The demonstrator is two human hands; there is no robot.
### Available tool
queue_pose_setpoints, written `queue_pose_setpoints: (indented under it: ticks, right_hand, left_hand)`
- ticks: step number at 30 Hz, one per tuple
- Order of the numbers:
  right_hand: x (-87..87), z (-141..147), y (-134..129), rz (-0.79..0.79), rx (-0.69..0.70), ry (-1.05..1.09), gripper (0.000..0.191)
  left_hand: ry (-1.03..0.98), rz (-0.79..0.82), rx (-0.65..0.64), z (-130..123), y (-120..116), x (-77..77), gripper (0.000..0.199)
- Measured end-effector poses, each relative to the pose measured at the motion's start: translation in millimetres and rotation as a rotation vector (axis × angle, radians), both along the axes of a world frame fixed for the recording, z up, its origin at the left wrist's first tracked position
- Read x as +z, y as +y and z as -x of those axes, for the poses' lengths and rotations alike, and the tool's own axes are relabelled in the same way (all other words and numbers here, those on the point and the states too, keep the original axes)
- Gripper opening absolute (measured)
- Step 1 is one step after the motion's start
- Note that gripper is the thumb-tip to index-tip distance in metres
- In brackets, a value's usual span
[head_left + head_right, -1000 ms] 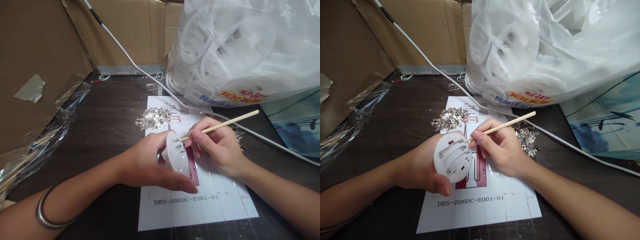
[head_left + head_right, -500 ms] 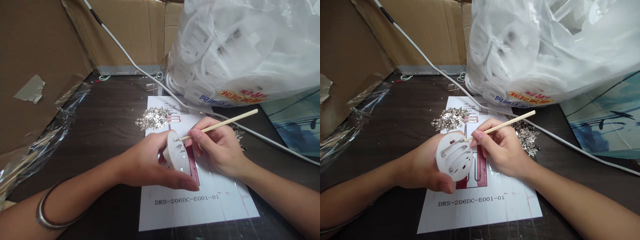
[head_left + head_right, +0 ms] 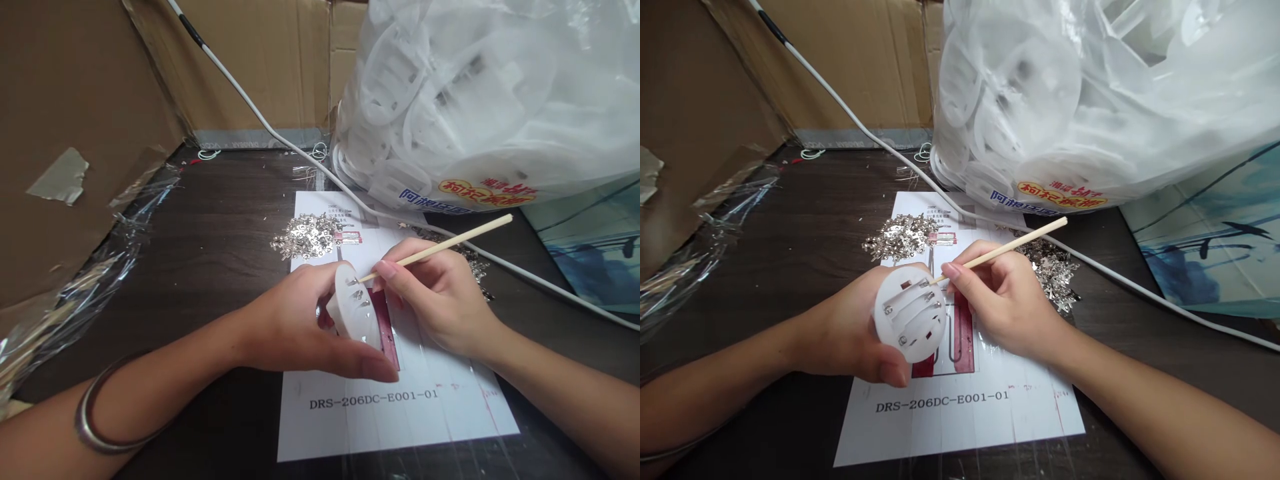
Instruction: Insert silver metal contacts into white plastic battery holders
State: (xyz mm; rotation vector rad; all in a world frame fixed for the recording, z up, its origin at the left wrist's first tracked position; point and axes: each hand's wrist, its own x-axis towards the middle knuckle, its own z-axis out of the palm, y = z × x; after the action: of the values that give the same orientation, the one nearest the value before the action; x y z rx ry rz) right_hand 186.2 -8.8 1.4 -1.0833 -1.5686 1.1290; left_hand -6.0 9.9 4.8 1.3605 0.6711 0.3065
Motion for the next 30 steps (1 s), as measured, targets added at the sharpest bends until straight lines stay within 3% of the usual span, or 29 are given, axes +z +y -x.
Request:
queue_pose_setpoints:
  ticks: [17,25,30]
  right_hand:
    - [-1.0,-0.7,-0.8,0.114,0.029,0.03,0.025]
    - [-1.5,-0.7,-0.4,0.11,0.042,0.009,0.026]
    - [-3.0,0.3,-3.1,0.1,0.032,0.033,0.021]
  left_hand:
    - [0.115,-0.085,0.003,-3.3,0.1,7.2,0.041]
    - [0.149,-0.162,0.008,-3.7,-0.2,8.7,0.032]
    - [0.105,-0.128,0.032,-3.5,0.4,5.1,0.036]
